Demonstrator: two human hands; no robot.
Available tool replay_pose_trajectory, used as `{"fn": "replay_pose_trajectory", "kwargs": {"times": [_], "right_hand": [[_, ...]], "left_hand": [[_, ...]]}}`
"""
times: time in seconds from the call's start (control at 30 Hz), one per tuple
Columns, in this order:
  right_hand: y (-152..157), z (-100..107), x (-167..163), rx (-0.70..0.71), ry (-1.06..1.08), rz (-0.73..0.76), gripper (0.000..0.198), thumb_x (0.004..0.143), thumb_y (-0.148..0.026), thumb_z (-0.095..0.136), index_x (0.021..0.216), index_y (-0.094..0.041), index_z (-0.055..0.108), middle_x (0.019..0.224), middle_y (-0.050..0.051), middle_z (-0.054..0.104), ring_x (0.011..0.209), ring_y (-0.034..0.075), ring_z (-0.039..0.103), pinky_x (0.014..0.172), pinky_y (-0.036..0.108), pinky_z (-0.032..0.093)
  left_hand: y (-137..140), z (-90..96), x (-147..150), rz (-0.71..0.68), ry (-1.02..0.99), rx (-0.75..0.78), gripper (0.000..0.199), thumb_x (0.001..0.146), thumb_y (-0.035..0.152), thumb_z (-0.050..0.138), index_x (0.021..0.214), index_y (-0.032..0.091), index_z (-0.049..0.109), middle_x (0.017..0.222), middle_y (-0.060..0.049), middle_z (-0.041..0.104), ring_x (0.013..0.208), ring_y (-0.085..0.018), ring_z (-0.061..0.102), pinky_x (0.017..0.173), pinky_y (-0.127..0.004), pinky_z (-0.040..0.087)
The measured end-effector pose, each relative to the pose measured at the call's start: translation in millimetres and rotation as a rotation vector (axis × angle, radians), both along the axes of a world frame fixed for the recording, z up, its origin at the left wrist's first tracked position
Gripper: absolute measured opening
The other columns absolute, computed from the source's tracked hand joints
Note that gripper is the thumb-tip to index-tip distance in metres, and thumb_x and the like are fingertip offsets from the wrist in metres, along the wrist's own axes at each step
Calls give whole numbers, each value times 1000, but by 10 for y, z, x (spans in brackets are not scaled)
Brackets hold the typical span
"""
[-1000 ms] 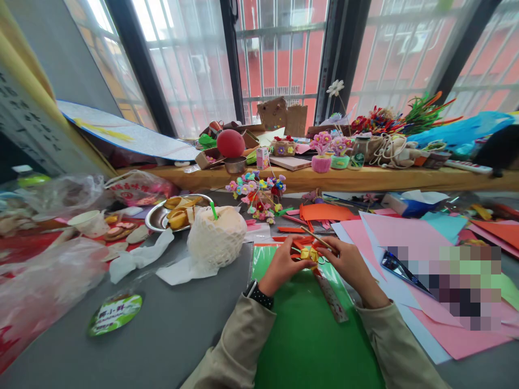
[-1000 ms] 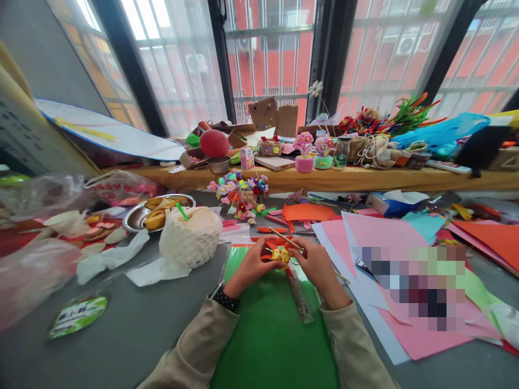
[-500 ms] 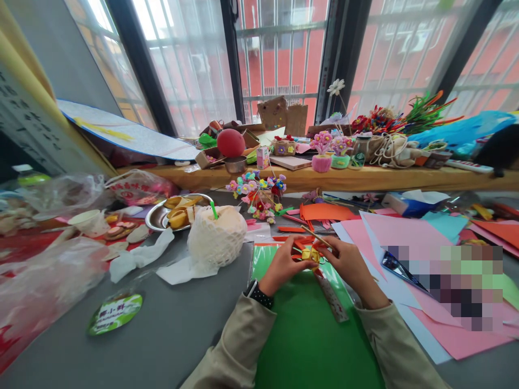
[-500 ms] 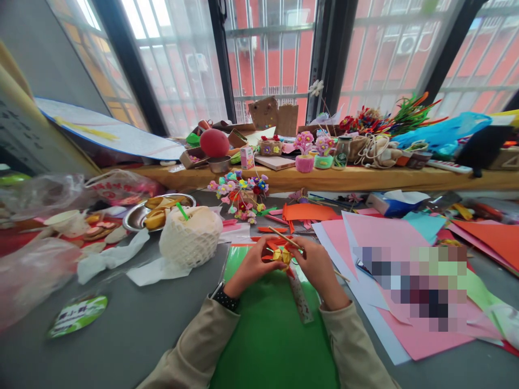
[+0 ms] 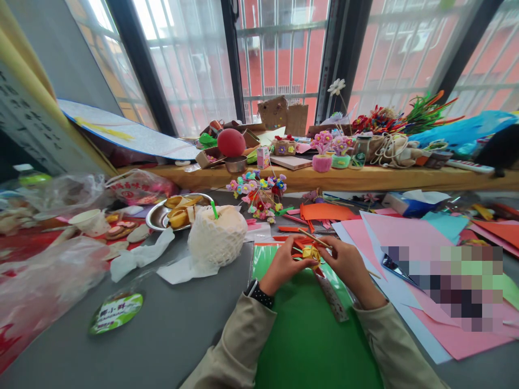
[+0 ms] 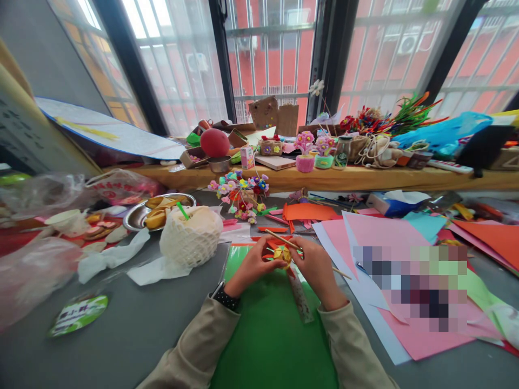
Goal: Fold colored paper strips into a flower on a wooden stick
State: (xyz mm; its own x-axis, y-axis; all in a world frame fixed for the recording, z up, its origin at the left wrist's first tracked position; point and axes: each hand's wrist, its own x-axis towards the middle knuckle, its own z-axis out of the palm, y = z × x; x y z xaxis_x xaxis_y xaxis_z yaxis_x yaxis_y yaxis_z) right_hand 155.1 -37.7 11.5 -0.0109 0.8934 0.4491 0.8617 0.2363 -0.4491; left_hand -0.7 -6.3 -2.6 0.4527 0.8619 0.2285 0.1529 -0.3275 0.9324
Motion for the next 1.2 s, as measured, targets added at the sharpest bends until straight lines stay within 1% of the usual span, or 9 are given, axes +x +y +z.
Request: {"fn": "replay_pose_trajectory", "kwargs": {"times": [0.2, 0.33, 0.5, 0.7, 0.87, 0.93, 1.03, 1.1, 1.2], "right_hand": [[1, 36, 66, -98, 96, 119, 27, 76, -30, 45, 90, -16, 62, 84, 6, 66, 59, 15, 57, 53, 24, 42], [-1, 41, 81, -132, 84, 113, 25, 75, -29, 46, 89, -17, 63, 85, 5, 66, 55, 14, 55, 53, 25, 42], [-4, 34, 50, -103, 15, 82, 23, 74, -27, 46, 88, -18, 63, 83, 4, 67, 52, 14, 53, 51, 24, 40], [-7, 28, 5, -66, -26, 40, 23, 74, -27, 46, 87, -17, 63, 83, 4, 67, 52, 14, 53, 54, 25, 41], [-9, 42, 15, -5, 39, 2, 25, 75, -30, 46, 89, -17, 62, 79, 4, 67, 49, 13, 52, 47, 23, 38], [-10, 46, 18, 36, 52, -8, 26, 76, -31, 46, 89, -17, 62, 74, 3, 67, 50, 14, 53, 45, 22, 37], [-13, 39, 9, 87, 42, 4, 25, 77, -30, 45, 90, -17, 62, 74, 3, 66, 52, 14, 54, 45, 22, 38], [-17, 26, -6, 105, 32, 32, 24, 77, -29, 45, 90, -17, 61, 79, 4, 66, 55, 14, 56, 47, 23, 39], [-26, 9, -33, 113, 22, 116, 21, 78, -27, 44, 88, -19, 61, 84, 3, 66, 63, 15, 59, 52, 23, 42]], "left_hand": [[-4, 21, -13, -8, 25, 52, 54, 58, 31, 66, 104, 18, 42, 101, -6, 52, 87, -16, 52, 79, -30, 42], [-13, 21, -20, -4, 57, 83, 52, 60, 32, 64, 105, 18, 43, 101, -6, 52, 86, -16, 52, 78, -29, 42], [1, -13, -18, -25, 48, 89, 56, 57, 33, 66, 106, 19, 42, 102, -6, 52, 86, -17, 53, 77, -30, 43], [6, -16, -14, -26, 31, 76, 54, 57, 33, 66, 104, 20, 43, 101, -5, 52, 87, -17, 52, 77, -30, 43], [23, -6, 7, -14, -119, -57, 66, 54, 29, 69, 110, 19, 36, 91, -4, 53, 83, -15, 54, 75, -29, 44], [29, 25, 10, -15, -168, -118, 58, 58, 31, 66, 108, 16, 39, 85, -3, 55, 79, -14, 55, 72, -27, 44], [24, 97, -6, 18, -163, -123, 34, 69, 36, 54, 93, 12, 50, 83, -6, 57, 77, -14, 56, 70, -26, 44], [13, 138, -26, 88, -136, -44, 28, 72, 35, 50, 89, 13, 53, 85, -6, 58, 78, -14, 55, 71, -26, 43], [-2, 161, -54, 155, -10, 122, 20, 70, 30, 53, 82, 13, 57, 83, -5, 61, 78, -14, 55, 74, -26, 42]]}}
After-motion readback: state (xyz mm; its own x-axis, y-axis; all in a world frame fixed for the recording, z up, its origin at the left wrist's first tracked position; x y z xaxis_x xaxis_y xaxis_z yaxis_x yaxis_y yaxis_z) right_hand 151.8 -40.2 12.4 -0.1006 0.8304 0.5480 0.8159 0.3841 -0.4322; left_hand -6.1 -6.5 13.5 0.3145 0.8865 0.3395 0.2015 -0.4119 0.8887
